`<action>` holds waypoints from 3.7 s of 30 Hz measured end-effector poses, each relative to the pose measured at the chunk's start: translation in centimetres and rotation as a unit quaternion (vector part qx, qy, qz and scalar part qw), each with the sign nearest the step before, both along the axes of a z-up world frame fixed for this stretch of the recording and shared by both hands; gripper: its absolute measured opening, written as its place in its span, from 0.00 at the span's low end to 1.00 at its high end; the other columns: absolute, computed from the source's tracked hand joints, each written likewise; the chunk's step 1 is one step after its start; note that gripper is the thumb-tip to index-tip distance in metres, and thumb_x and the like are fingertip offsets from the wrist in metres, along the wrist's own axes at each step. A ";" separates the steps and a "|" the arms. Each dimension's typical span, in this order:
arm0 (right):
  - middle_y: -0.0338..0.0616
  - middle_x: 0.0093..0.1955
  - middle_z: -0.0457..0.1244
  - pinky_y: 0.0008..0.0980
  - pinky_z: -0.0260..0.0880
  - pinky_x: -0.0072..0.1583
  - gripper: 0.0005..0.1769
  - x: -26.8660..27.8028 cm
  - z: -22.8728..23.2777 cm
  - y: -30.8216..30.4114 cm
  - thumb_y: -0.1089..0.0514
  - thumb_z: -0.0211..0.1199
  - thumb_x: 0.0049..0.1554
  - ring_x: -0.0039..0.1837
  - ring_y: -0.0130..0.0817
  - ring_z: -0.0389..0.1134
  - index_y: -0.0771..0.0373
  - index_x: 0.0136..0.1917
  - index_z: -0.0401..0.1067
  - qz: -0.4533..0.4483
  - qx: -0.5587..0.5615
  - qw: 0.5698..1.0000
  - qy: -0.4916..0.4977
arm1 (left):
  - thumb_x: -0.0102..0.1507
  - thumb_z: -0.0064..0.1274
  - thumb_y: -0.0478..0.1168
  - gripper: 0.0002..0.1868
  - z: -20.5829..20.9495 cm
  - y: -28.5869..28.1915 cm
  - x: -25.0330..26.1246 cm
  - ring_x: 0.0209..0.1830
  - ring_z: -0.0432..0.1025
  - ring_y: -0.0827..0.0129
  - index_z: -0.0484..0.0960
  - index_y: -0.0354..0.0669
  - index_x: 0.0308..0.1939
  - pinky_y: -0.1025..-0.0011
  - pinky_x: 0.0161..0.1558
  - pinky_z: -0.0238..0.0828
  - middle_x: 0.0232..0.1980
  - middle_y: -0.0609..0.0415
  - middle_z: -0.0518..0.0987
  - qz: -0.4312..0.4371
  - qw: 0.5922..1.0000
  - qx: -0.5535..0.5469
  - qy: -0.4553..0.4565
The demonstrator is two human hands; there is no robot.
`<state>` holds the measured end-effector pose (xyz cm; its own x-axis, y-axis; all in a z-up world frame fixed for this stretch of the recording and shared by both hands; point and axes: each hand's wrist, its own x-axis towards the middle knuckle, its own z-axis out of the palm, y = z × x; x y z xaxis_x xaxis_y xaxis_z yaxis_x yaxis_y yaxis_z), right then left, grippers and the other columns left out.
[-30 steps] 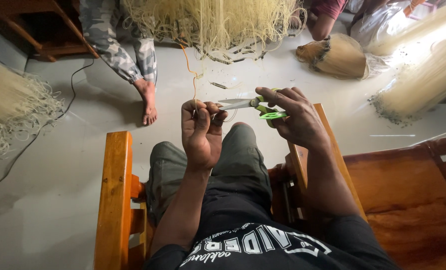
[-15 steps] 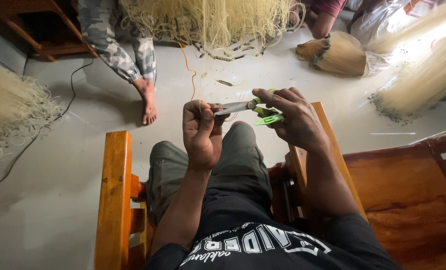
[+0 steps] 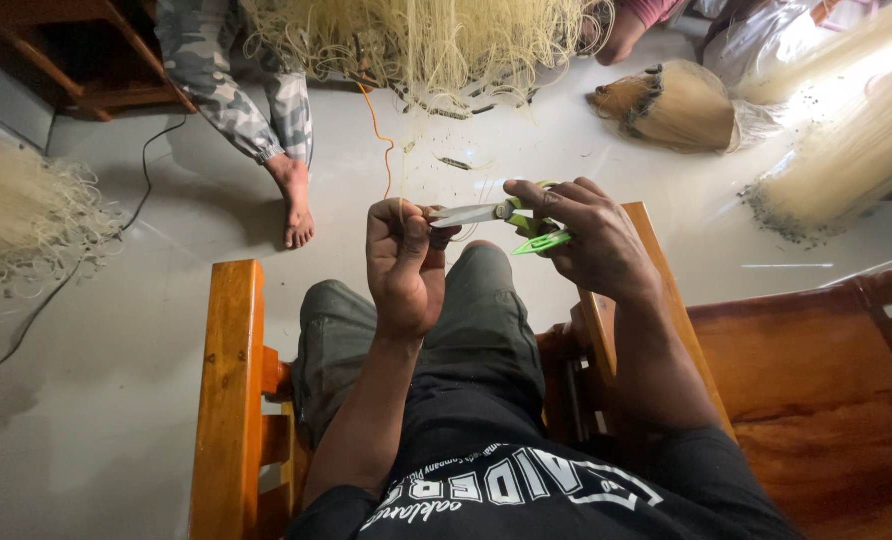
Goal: Repairing or assembling a fishing net using a shuttle and scissors
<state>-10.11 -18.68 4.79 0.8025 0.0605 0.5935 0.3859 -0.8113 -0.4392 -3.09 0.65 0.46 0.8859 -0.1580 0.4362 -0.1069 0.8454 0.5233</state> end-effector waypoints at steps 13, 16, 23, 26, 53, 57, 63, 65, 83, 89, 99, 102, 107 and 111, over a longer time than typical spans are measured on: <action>0.47 0.38 0.66 0.46 0.69 0.44 0.25 -0.3 0.5 0.1 0.64 0.66 0.56 0.41 0.50 0.66 0.51 0.66 0.73 0.005 0.016 1.000 0.002 | 0.69 0.48 0.36 0.07 -0.4 0.1 0.4 0.45 0.75 0.68 0.67 0.39 0.47 0.70 0.51 0.79 0.41 0.50 0.75 0.001 1.000 0.012 0.008; 0.47 0.39 0.67 0.46 0.69 0.46 0.28 -0.3 0.9 0.0 0.68 0.64 0.54 0.42 0.50 0.67 0.51 0.66 0.73 -0.002 0.024 1.000 -0.012 | 0.69 0.48 0.35 0.06 0.2 0.6 1.0 0.44 0.75 0.65 0.68 0.41 0.48 0.71 0.50 0.77 0.39 0.50 0.74 -0.007 1.000 -0.004 0.015; 0.46 0.42 0.66 0.47 0.70 0.48 0.34 -0.5 0.9 -2.3 0.70 0.65 0.48 0.45 0.50 0.68 0.50 0.67 0.73 -0.028 0.018 0.999 -0.028 | 0.69 0.50 0.35 0.11 -0.7 2.4 5.8 0.46 0.70 0.69 0.69 0.46 0.54 0.79 0.50 0.69 0.39 0.56 0.74 -0.083 0.994 -0.024 0.071; 0.54 0.45 0.67 0.56 0.68 0.51 0.27 -1.6 0.5 -4.2 0.63 0.65 0.54 0.50 0.60 0.68 0.52 0.67 0.72 -0.090 0.012 0.994 0.059 | 0.68 0.52 0.35 0.10 -0.4 1.8 7.4 0.48 0.71 0.67 0.74 0.41 0.53 0.79 0.50 0.70 0.39 0.54 0.78 -0.149 0.979 -0.007 0.141; 0.56 0.48 0.71 0.59 0.70 0.56 0.16 -5.6 -10.9 -13.2 0.49 0.61 0.51 0.57 0.62 0.70 0.39 0.54 0.79 -0.395 0.014 0.819 0.417 | 0.70 0.49 0.46 0.09 -0.8 2.3 6.1 0.55 0.76 0.60 0.73 0.46 0.47 0.66 0.58 0.76 0.52 0.55 0.75 -0.024 0.997 -0.017 0.067; 0.54 0.46 0.72 0.58 0.72 0.55 0.17 -5.6 -10.1 -12.4 0.50 0.62 0.50 0.55 0.60 0.72 0.39 0.55 0.79 -0.411 -0.008 0.804 0.430 | 0.69 0.50 0.45 0.09 -0.5 2.2 5.5 0.56 0.76 0.61 0.71 0.46 0.48 0.68 0.58 0.76 0.52 0.55 0.73 -0.023 0.999 -0.007 0.048; 0.52 0.53 0.72 0.59 0.70 0.60 0.31 -6.1 -8.7 -11.8 0.52 0.64 0.50 0.58 0.59 0.70 0.30 0.68 0.70 -0.378 -0.023 0.810 0.447 | 0.69 0.51 0.39 0.09 -0.8 1.6 4.8 0.52 0.77 0.62 0.69 0.43 0.49 0.72 0.54 0.78 0.47 0.54 0.72 -0.011 0.999 0.029 0.029; 0.52 0.54 0.71 0.60 0.68 0.61 0.30 -6.6 -7.4 -10.8 0.54 0.61 0.53 0.59 0.61 0.70 0.36 0.69 0.70 -0.361 -0.018 0.828 0.428 | 0.69 0.51 0.38 0.08 -0.7 1.3 4.3 0.51 0.77 0.64 0.70 0.43 0.49 0.74 0.53 0.78 0.47 0.55 0.73 -0.004 0.999 0.044 0.020; 0.50 0.52 0.64 0.44 0.65 0.64 0.09 -0.5 -1.7 0.9 0.62 0.48 0.67 0.56 0.45 0.67 0.63 0.56 0.69 -0.014 0.232 0.972 -0.033 | 0.65 0.57 0.39 0.16 -2.2 -1.2 2.0 0.53 0.73 0.68 0.67 0.38 0.49 0.71 0.57 0.77 0.54 0.51 0.67 -0.060 0.983 0.164 -0.054; 0.47 0.64 0.57 0.50 0.51 0.71 0.13 -0.8 -0.6 3.3 0.52 0.61 0.61 0.69 0.54 0.55 0.51 0.59 0.76 0.003 0.075 0.997 -0.030 | 0.58 0.65 0.36 0.40 -2.2 -1.4 0.8 0.53 0.72 0.66 0.53 0.41 0.65 0.66 0.57 0.71 0.49 0.51 0.71 -0.162 0.965 0.170 -0.115; 0.47 0.76 0.50 0.41 0.47 0.71 0.16 -2.1 0.2 4.0 0.47 0.58 0.64 0.80 0.51 0.42 0.44 0.64 0.75 0.073 0.208 0.975 0.010 | 0.51 0.66 0.21 0.46 -2.7 -1.8 -0.8 0.47 0.75 0.76 0.52 0.48 0.62 0.75 0.52 0.75 0.46 0.52 0.81 -0.238 0.959 0.091 -0.121; 0.47 0.73 0.54 0.35 0.50 0.70 0.15 -2.3 0.5 3.1 0.48 0.59 0.63 0.77 0.44 0.48 0.48 0.62 0.75 0.070 0.256 0.964 -0.026 | 0.59 0.56 0.20 0.33 -2.2 -1.5 -1.0 0.37 0.78 0.66 0.54 0.45 0.57 0.70 0.39 0.82 0.38 0.46 0.79 -0.223 0.962 0.125 -0.097; 0.60 0.65 0.60 0.48 0.50 0.76 0.19 -2.8 1.4 1.2 0.54 0.51 0.66 0.73 0.50 0.57 0.68 0.63 0.72 0.045 0.369 0.917 -0.143 | 0.62 0.54 0.21 0.29 -1.7 -0.6 -0.4 0.29 0.78 0.66 0.54 0.43 0.57 0.74 0.39 0.78 0.34 0.40 0.81 -0.120 0.952 0.252 -0.129; 0.56 0.66 0.62 0.31 0.57 0.70 0.23 -3.0 1.2 -0.5 0.51 0.48 0.68 0.72 0.40 0.58 0.70 0.66 0.68 0.047 0.454 0.867 -0.198 | 0.60 0.57 0.22 0.28 -2.0 -0.2 0.3 0.30 0.81 0.63 0.57 0.42 0.54 0.69 0.42 0.80 0.34 0.39 0.83 -0.062 0.962 0.245 -0.100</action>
